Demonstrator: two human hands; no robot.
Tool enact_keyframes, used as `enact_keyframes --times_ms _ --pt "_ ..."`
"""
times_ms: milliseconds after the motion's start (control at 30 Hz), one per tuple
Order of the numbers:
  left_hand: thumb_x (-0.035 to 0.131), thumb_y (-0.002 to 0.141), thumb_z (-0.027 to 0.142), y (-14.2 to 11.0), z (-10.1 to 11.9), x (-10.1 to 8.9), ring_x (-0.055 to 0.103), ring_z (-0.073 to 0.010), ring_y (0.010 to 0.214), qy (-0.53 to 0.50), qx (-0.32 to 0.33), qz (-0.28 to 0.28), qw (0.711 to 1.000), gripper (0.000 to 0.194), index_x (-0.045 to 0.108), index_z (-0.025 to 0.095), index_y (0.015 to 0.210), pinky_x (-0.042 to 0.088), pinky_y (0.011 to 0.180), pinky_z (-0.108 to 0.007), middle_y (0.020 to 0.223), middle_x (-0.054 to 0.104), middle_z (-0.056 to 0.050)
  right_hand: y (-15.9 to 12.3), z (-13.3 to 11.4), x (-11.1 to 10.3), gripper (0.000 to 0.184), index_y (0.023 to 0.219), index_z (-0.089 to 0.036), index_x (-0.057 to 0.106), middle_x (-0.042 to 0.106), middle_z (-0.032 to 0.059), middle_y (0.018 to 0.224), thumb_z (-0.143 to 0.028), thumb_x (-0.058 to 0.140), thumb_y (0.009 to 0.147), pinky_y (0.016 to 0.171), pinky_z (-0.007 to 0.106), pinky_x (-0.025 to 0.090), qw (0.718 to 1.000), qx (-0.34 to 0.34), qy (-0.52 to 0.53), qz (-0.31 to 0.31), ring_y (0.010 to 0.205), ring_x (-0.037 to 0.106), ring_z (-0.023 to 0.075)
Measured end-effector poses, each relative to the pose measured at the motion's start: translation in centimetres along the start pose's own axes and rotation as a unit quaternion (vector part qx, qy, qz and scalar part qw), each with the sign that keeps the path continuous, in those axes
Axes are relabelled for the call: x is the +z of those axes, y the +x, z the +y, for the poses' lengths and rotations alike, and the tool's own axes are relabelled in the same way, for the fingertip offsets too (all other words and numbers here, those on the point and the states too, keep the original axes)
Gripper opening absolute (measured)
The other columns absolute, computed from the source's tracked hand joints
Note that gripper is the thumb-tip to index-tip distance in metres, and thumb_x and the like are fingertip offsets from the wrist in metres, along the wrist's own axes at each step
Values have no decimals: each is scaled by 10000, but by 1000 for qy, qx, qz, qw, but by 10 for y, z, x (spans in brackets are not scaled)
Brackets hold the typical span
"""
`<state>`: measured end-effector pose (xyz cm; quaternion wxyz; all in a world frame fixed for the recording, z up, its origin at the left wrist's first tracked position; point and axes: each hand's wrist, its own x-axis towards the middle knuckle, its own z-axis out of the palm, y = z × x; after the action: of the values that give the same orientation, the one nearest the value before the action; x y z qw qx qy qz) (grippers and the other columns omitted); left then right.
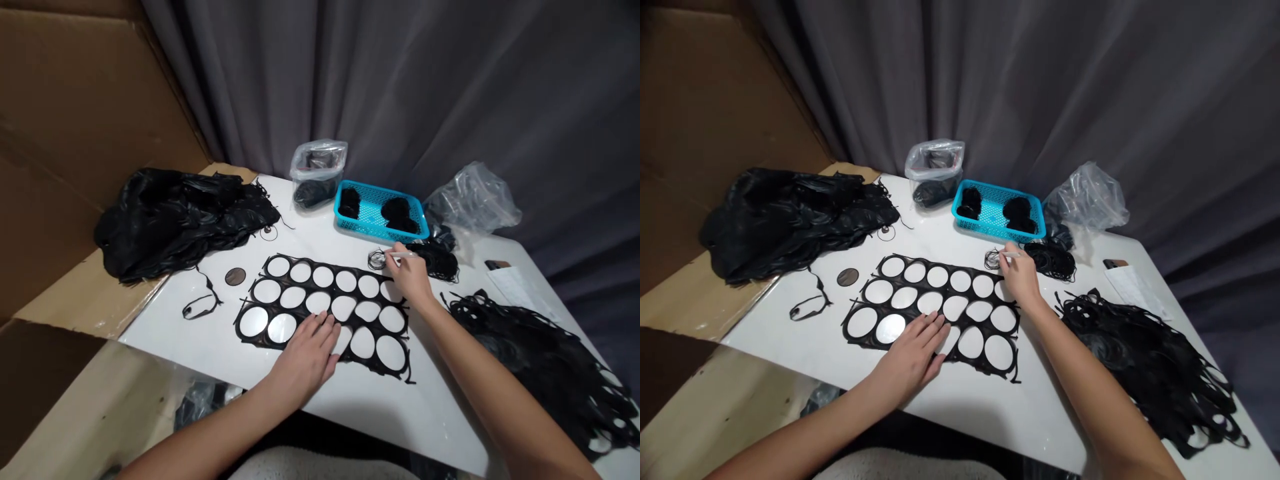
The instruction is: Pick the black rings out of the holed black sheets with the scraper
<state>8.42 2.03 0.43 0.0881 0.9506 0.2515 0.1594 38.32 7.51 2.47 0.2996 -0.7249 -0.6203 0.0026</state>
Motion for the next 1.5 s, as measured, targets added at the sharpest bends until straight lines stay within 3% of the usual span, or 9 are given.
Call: enact_keyframes --times_ms 167,333,633,867,1033,1100,1233,1333,1500 --pt "512 969 298 27 -15 -14 551 -284 1247 -16 -8 -27 999 407 506 140 1344 467 1024 -431 1368 580 -137 -9 -22 4 216 746 -230 534 720 59 843 -367 502 910 680 306 441 986 69 131 -82 707 624 209" --pt "526 970 379 48 -36 -1 437 -330 1375 37 13 -36 999 512 463 85 1385 361 1120 -452 1461 499 -181 -33 -54 15 188 799 -226 582 740 39 943 -377 549 906 764 305 485 944 58 257 -197 851 667 206" --pt "497 984 416 46 -37 7 436 -318 1381 37 4 -43 998 520 470 94 1392 359 1115 -449 1460 509 -166 -43 -49 22 130 869 -221 613 723 54 973 -318 547 925 881 374 493 938 34 280 -200 944 661 227" --pt "537 965 405 46 -39 9 445 -306 1378 22 -4 -40 999 508 489 120 1384 344 1135 -437 1469 507 -142 -53 -55 22 122 883 -225 601 699 81 987 -205 502 952 885 406 475 967 -117 174 -147 993 624 245" --pt "573 944 381 44 -41 11 445 -314 1376 1 -3 -33 999 520 495 114 1384 314 1161 -479 1459 521 -134 -49 -49 27 206 1034 -193 601 679 133 1154 -131 422 953 925 451 397 957 -250 36 -142 1125 566 288" --pt "582 939 375 44 -42 11 439 -314 1383 -11 -3 -34 999 523 493 124 1388 310 1163 -500 1454 526 -131 -32 -36 27 213 995 -189 604 688 126 1071 -137 404 946 876 431 397 968 -221 -11 -114 1041 580 282" --pt "586 938 380 44 -44 10 431 -312 1392 -26 -4 -42 999 528 486 138 1397 312 1163 -516 1462 518 -134 10 3 17 192 832 -196 571 640 100 786 -210 402 922 721 373 383 995 -65 -80 5 788 562 266" --pt "578 943 382 42 -45 8 425 -301 1399 -35 2 -39 999 518 482 153 1398 314 1166 -509 1461 520 -129 27 19 7 191 747 -225 515 584 59 669 -297 440 906 634 334 359 997 46 -27 59 646 517 226" --pt "547 961 394 30 -50 -3 381 -291 1431 -19 -14 6 1000 579 389 137 1455 338 1167 -477 1510 446 -172 19 -14 12 333 651 -243 421 540 3 598 -457 565 861 574 303 360 981 101 168 -13 581 496 179"
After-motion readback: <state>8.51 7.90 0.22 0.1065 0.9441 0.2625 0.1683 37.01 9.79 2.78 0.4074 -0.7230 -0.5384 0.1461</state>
